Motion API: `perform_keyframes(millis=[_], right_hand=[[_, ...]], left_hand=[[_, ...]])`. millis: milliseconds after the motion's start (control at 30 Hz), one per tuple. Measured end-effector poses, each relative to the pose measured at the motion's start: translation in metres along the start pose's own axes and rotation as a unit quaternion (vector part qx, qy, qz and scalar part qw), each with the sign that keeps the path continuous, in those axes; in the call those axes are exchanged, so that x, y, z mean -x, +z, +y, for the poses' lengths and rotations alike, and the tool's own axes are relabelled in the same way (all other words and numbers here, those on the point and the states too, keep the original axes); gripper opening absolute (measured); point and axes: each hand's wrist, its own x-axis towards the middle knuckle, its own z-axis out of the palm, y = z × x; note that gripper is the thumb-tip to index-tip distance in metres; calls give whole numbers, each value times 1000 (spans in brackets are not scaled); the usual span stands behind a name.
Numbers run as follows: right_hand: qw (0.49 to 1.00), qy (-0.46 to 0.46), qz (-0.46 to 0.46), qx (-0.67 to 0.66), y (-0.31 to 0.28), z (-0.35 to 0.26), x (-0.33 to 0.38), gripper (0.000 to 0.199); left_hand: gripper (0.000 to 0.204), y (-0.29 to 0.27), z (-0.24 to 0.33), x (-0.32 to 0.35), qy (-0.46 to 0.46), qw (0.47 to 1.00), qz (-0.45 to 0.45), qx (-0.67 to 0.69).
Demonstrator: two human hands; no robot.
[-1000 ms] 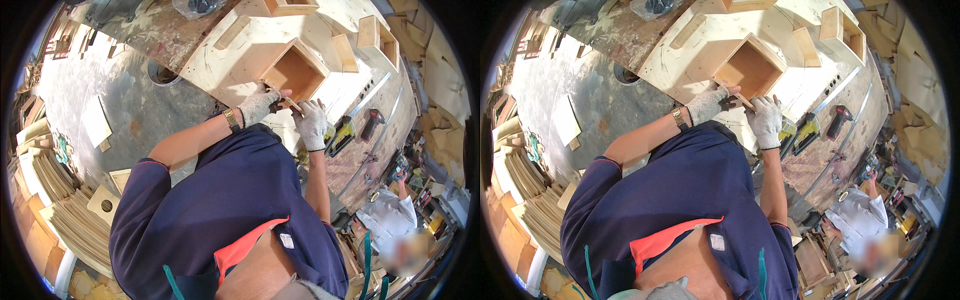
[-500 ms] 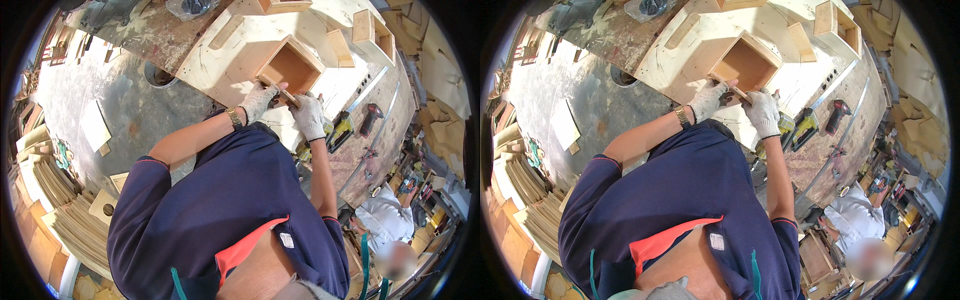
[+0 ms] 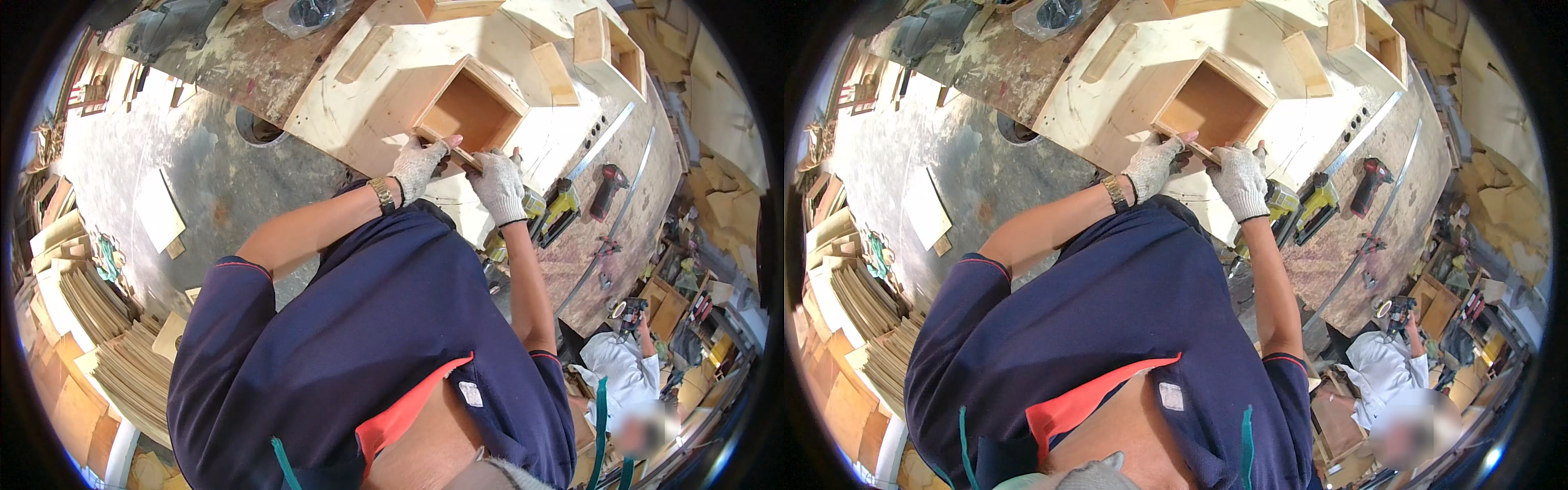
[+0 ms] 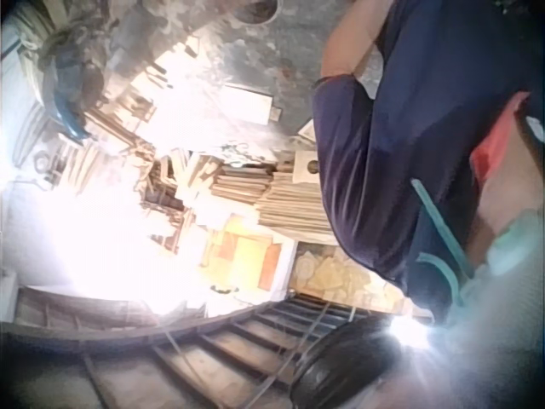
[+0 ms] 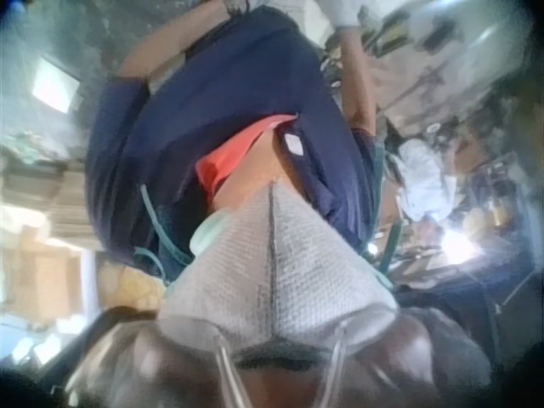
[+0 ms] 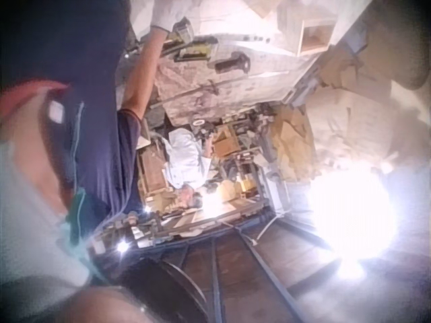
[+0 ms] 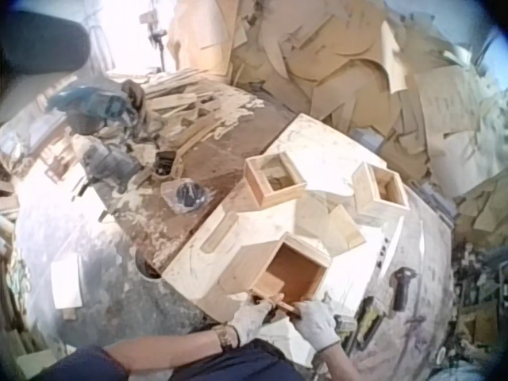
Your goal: The person cuts small wooden pieces using a miter saw, then assembles them into small box-like structures on a workbench. They use a nail gun to fasten the pieces together and a hammer to adjust joints. The process is repeated for multiple small boxes.
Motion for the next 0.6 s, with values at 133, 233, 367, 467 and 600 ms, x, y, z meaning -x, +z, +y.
perform_keyframes(millis=[133,233,367,467,600], right_hand=[[1000,-7,2,17,3,-1,-2,25],[1000,-11,10,27,12,2,-2,23],[1000,-6,6,24,7,-3,-3,20],[999,-22,41,28,23,3,-4,19],[1000,-9,5,23,20,-2,-7,20]], left_hand=[[68,4,-2,-1,-27,994,93,-53],[69,5,2,8,-1,993,91,-79],[65,4,7,11,5,996,68,-62],[60,0,8,12,0,996,55,-65],[52,-3,5,11,-9,997,54,-62]])
